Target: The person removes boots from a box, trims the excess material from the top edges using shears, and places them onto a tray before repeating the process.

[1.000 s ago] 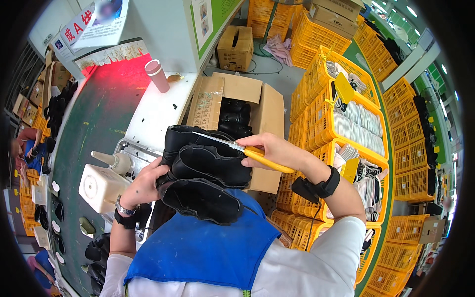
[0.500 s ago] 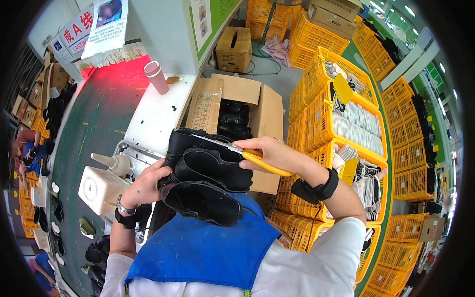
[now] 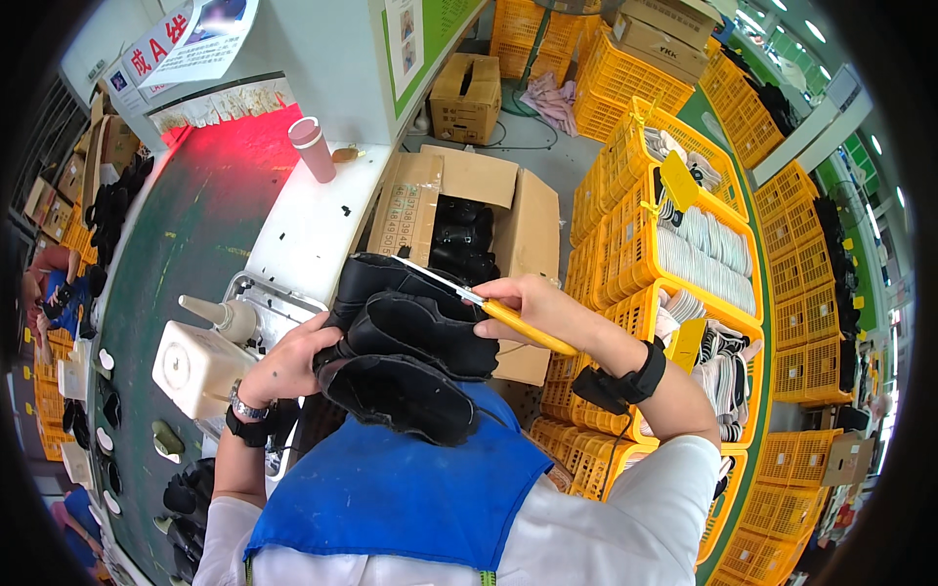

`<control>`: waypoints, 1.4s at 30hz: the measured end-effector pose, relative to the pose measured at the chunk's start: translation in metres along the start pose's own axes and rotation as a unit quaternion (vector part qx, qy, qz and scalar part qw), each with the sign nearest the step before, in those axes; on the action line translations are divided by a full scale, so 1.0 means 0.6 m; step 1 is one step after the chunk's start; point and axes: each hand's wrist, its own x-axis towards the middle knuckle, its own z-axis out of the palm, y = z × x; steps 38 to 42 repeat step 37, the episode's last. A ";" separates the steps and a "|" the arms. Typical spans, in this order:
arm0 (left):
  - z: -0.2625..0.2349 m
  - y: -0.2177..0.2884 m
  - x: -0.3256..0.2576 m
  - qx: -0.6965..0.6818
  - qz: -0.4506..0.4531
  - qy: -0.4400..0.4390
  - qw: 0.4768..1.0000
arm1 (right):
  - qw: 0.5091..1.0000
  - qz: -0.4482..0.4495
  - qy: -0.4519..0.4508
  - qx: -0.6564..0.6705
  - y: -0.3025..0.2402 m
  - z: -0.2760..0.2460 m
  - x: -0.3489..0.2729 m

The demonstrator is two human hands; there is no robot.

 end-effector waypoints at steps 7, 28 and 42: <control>0.000 0.002 -0.001 0.003 -0.015 -0.004 1.000 | 0.999 0.025 0.040 -0.021 -0.008 -0.035 0.003; 0.029 0.113 -0.363 -0.269 -0.214 0.703 0.623 | 0.960 -0.096 -0.017 -0.262 0.153 0.093 0.523; 0.163 0.339 -0.485 -0.021 -0.296 0.895 0.335 | 0.873 -0.140 -0.034 -0.466 0.153 0.293 0.782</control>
